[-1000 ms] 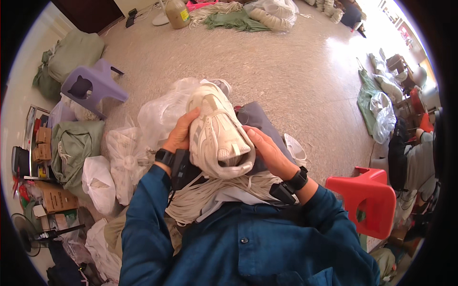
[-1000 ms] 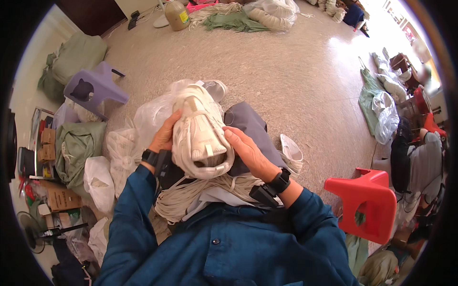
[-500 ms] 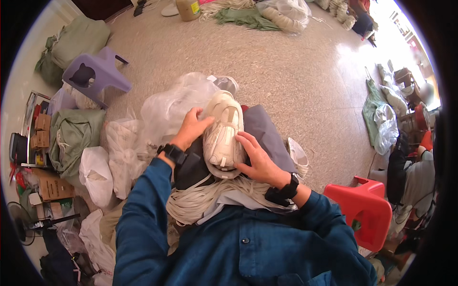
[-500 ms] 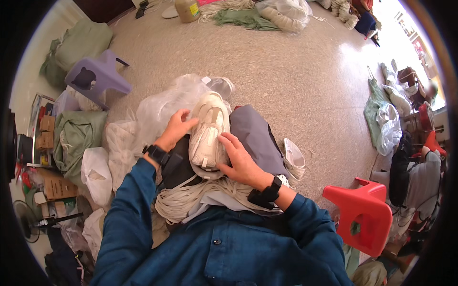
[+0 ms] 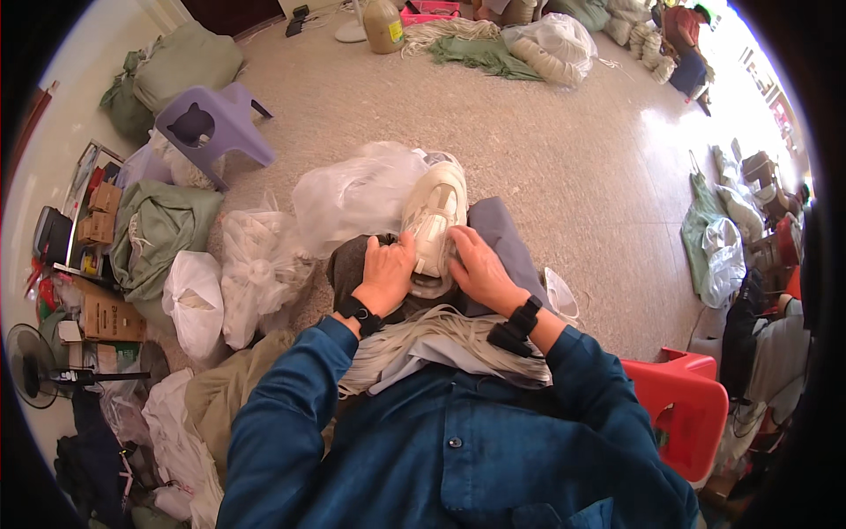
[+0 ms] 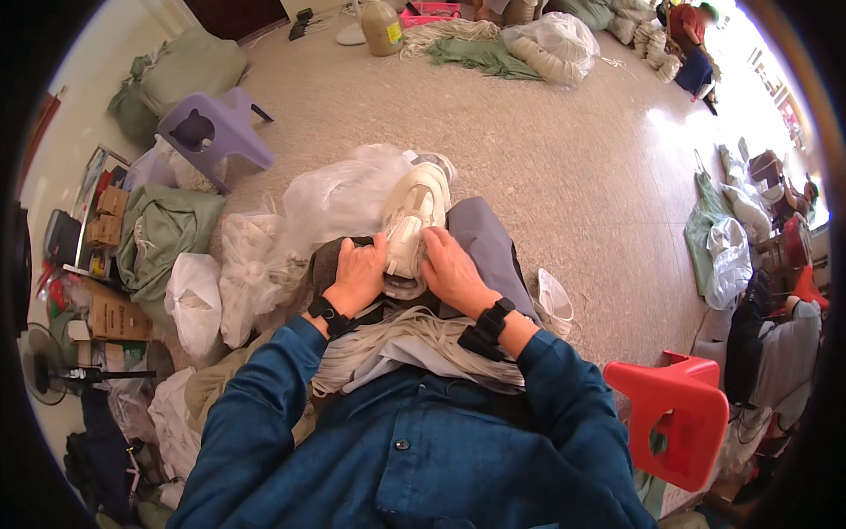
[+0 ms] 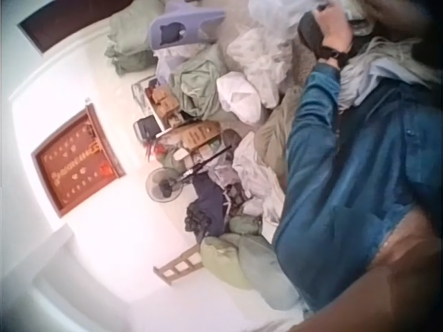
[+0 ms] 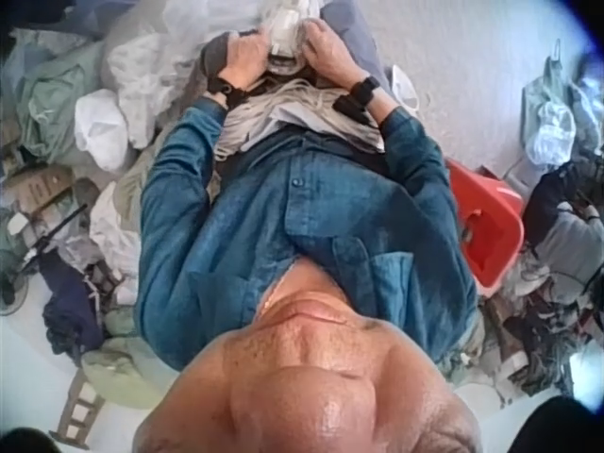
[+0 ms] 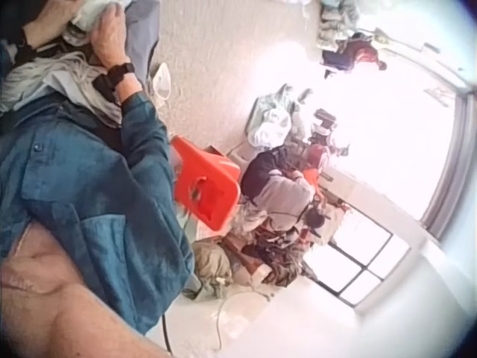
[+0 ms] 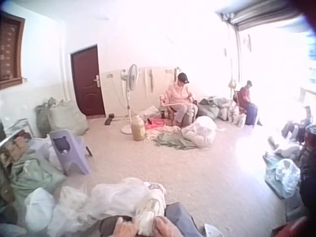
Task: Untangling a large bundle of long white laces and threading them through a white shoe upper component.
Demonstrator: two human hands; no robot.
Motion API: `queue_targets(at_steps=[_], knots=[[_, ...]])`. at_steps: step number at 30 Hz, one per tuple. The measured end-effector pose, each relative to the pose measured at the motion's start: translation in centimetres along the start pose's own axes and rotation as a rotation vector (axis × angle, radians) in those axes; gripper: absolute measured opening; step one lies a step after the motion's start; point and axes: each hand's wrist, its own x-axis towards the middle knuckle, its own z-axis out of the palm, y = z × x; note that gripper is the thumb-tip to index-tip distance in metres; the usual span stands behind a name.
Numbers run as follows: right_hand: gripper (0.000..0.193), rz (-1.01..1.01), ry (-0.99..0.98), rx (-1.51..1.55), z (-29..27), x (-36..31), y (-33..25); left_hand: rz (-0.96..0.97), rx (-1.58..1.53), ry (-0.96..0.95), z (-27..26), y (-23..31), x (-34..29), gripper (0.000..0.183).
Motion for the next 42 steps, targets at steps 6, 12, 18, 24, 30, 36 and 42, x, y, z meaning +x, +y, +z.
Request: queue_targets(at_steps=[6,12,18,24,30,36,42], knots=[[0.035,0.0,0.028,-0.113,-2.2,-2.0,-1.7,-0.009,0.051,0.011,-0.3,0.0,-0.2,0.027],[0.022,-0.005,-0.263,0.002,-4.4,-7.7,-3.4,0.005,0.076,0.062,-1.3,0.4,-1.9,0.017],[0.016,-0.115,-0.149,-0.104,-3.7,-10.1,-4.0,0.002,-0.744,-0.125,-3.5,2.3,-7.2,0.025],[0.009,0.087,-0.234,-0.004,-4.2,-9.4,-5.6,0.024,-0.631,-0.087,-1.9,2.4,-10.0,0.021],[0.049,-0.007,-0.228,-0.173,-4.4,-9.0,-7.6,-0.277,-0.938,0.285,-6.1,-2.5,-10.7,0.025],[0.074,-0.058,-0.48,-0.387,-4.0,-9.1,-8.3,-0.216,-0.914,-0.395,-4.6,-6.5,-19.6,0.073],[0.074,0.087,-0.611,-0.369,-3.7,-10.0,-7.8,-0.118,-0.594,-0.415,-4.8,-5.5,-20.8,0.096]])
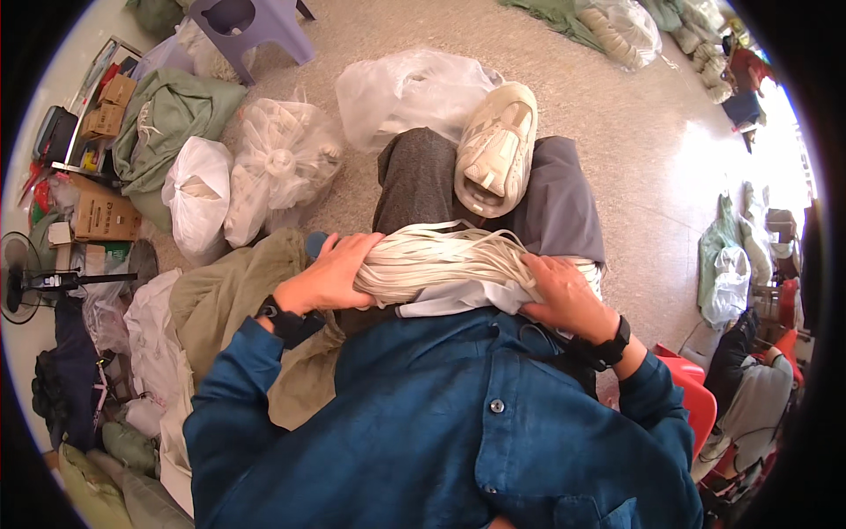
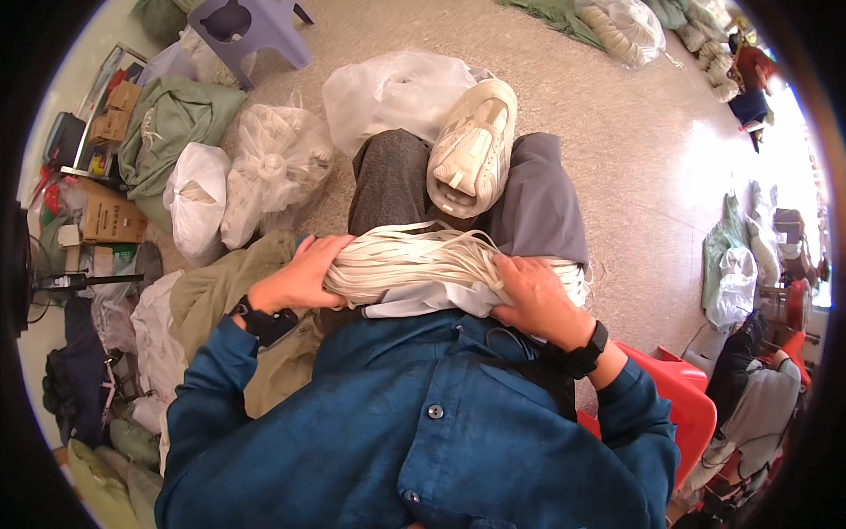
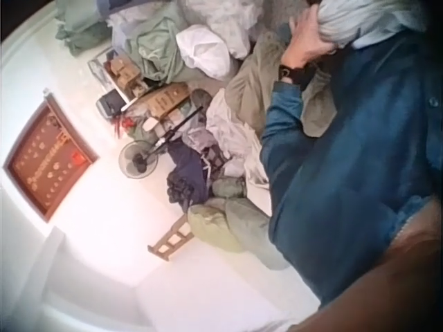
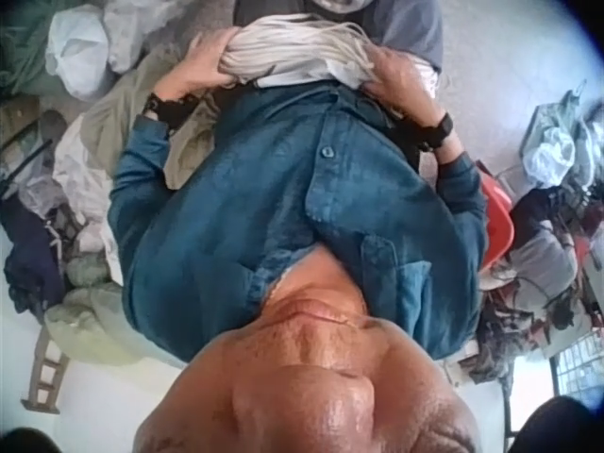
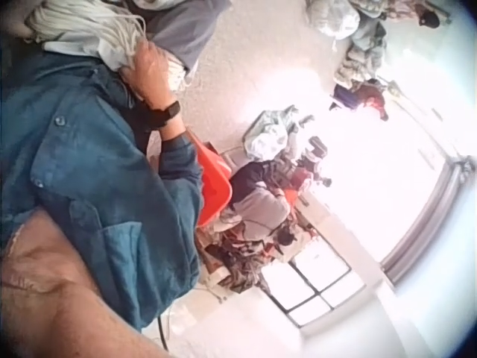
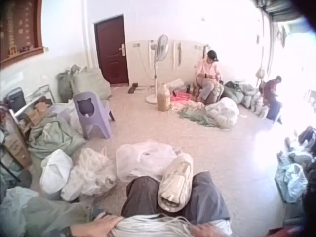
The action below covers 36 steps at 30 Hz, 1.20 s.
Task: Untangling a large bundle of long white laces and threading them through a white shoe upper component.
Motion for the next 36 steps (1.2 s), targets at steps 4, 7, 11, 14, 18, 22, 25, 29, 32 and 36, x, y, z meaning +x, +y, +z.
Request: queue_targets(at_steps=[4,7,11,14,18,22,25,29,32,36], knots=[[0.069,0.066,0.003,0.132,-1.0,-0.9,1.4,0.014,-0.014,-0.015,-0.1,-1.7,1.2,0.093],[0.057,0.101,0.007,0.257,-1.7,-1.8,1.8,0.067,-0.133,-0.004,0.8,-3.2,1.3,0.078],[0.05,0.106,0.032,0.09,-2.0,-3.2,1.7,-0.025,-0.279,-0.132,0.0,-2.5,0.5,0.059],[0.045,-0.03,0.144,0.028,-1.3,-3.2,3.0,0.054,-0.43,-0.072,-1.0,-2.2,0.1,0.049],[0.042,0.327,0.057,0.574,-4.3,-2.7,4.5,0.044,-0.99,-0.272,-5.3,0.6,1.2,0.043],[0.037,0.047,0.49,0.086,-6.5,-1.3,2.4,-0.045,-1.15,-0.296,-8.3,3.7,3.6,0.047],[0.034,-0.14,0.641,0.304,-8.5,-0.1,-4.5,-0.143,-1.197,-0.302,-9.8,5.3,4.5,0.05],[0.045,-0.378,0.275,0.579,-5.8,2.8,-11.8,-0.071,-1.156,-0.27,-11.9,8.4,5.2,0.052],[0.037,-0.419,0.545,0.371,-3.4,6.1,-12.8,0.028,-1.066,-0.251,-14.2,11.2,4.5,0.051],[0.024,0.053,0.346,0.906,-1.1,9.7,-11.1,0.104,-0.92,-0.221,-15.3,13.4,3.1,0.047]])
